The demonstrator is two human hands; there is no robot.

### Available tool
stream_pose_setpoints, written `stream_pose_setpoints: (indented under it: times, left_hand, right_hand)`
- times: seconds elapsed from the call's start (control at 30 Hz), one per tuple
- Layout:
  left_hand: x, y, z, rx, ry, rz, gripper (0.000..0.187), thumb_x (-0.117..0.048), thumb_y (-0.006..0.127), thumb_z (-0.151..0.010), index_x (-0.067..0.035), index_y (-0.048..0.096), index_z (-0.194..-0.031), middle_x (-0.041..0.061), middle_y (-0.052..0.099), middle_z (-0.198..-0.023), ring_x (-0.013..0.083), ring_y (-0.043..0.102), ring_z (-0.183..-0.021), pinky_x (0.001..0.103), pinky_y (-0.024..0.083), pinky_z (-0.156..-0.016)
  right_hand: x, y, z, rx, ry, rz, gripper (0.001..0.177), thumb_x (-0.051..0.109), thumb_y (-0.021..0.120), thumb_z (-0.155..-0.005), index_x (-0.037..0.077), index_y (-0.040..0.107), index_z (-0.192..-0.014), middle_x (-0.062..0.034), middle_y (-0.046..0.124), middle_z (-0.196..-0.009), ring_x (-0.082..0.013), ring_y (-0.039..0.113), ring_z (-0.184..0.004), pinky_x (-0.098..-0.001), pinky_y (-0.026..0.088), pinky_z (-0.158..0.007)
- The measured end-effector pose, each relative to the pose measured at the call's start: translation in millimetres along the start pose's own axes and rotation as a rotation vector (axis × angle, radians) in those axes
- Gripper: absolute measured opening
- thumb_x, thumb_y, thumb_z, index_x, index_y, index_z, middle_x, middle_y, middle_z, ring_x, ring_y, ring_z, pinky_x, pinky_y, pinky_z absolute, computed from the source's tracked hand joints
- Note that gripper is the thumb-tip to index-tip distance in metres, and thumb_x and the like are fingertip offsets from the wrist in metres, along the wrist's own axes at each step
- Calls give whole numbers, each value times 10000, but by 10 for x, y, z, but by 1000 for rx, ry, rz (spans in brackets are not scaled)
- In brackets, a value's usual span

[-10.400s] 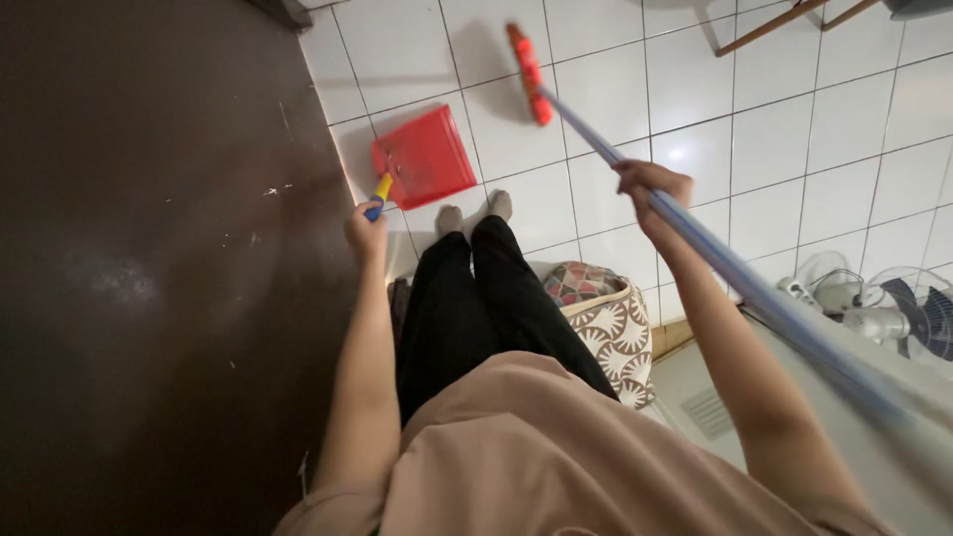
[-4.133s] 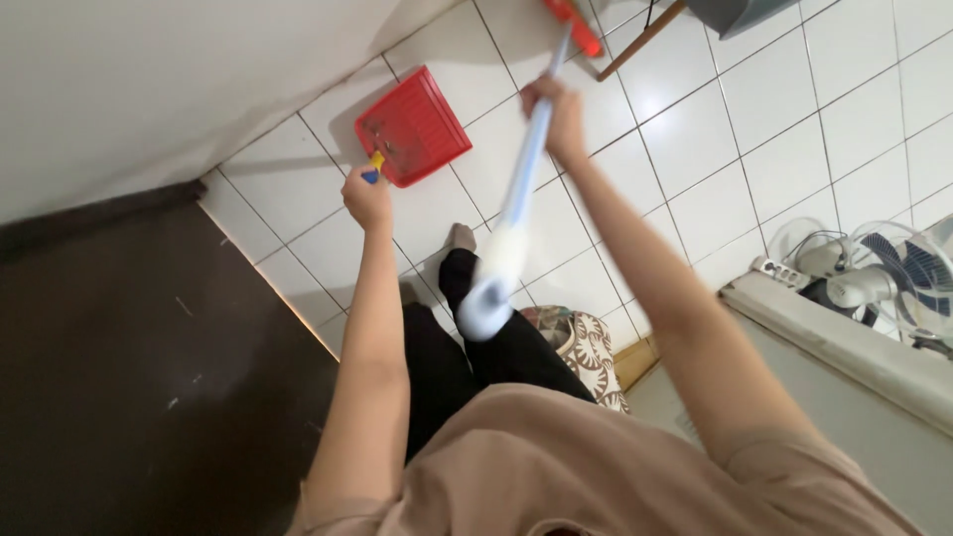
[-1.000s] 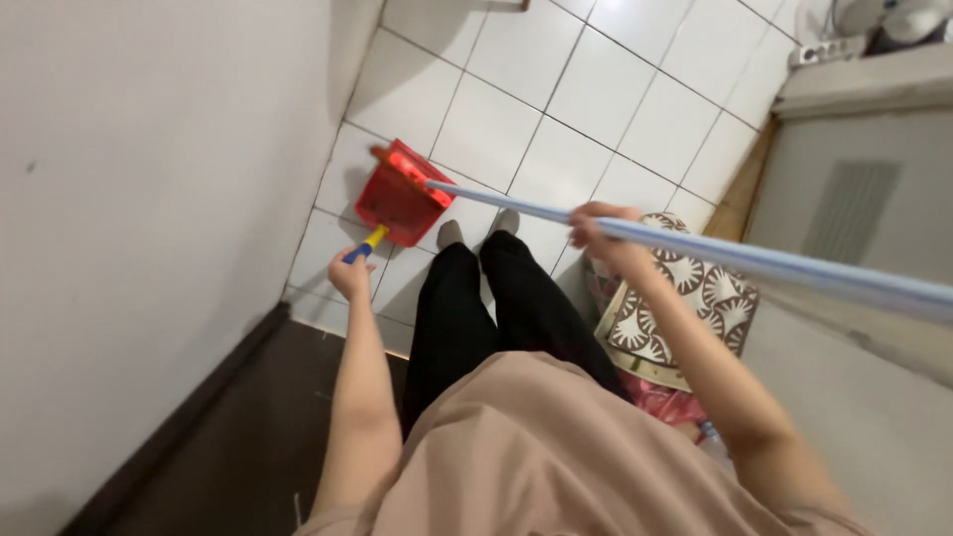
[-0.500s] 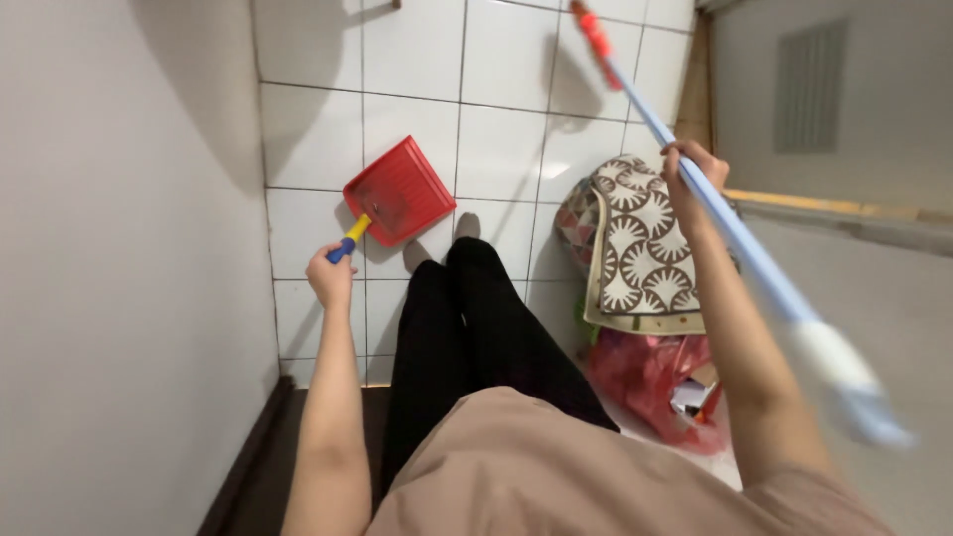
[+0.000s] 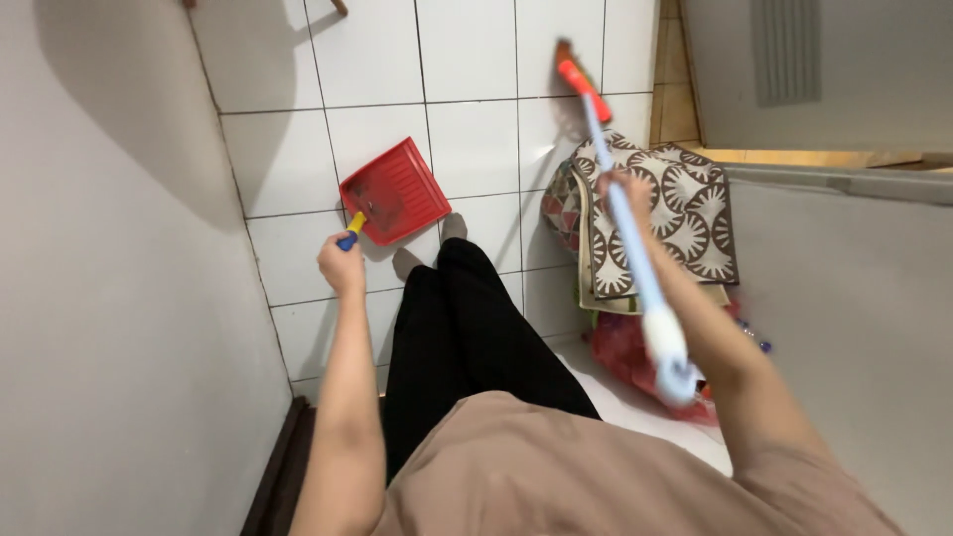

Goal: The recorder sweeps dirt into a red dustpan and then places a floor mat on the tiled floor near a shower curtain.

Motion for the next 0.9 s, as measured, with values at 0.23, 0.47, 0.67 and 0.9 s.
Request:
stream_pose_setpoints:
  times: [0.23,0.47,0.67,0.9]
  left_hand:
    - [80,361,-40,-55,-44,-147,221,-109,760,-750,-87,776,-969,195,747,-923,414,707,-888,500,553,-812]
    - [163,262,-244,-62,-54,-104,202,-106,767,-735,-98,782,-936,178,750,-952,401,700,-908,483,551,-834]
    - [245,-294,-336,21,-68,-25,191,-105,761,-808,-105,793,-996,180,757,-891,339,733,-818,435,572,-797]
    - [106,-490,-463,58,-297,243,242,-13,699,-818,-41,750,-1053,138,745,-844,208,746,-625,353,604,-612]
  right_hand:
    - [1742,-99,1024,23,-13,-250,125,80,665,-962,6,762,-935,-48,674,-634,-116,637,-567,-265,499,-525]
    - [2272,95,1263,263,106,-745,190,110,593,-1018,-15,717,-946,-59,734,-761,-121,723,-700,-259,618,-662]
    - [2437,-726,965,301,16,-590,177,87,617,-1010,-47,733,-1002,-113,763,-814,-160,755,-750,-296,636,-703]
    - [2916,-1684,-82,172,-99,-281,150,45,621,-1010,-13,758,-990,-117,769,-864,-153,761,-738,-296,612,-718]
Point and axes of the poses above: each hand's wrist, its own z-axis away from the middle knuckle, its own y-axis out of the palm, x = y × z, the point moved 10 cm from there along -z, towards the middle knuckle
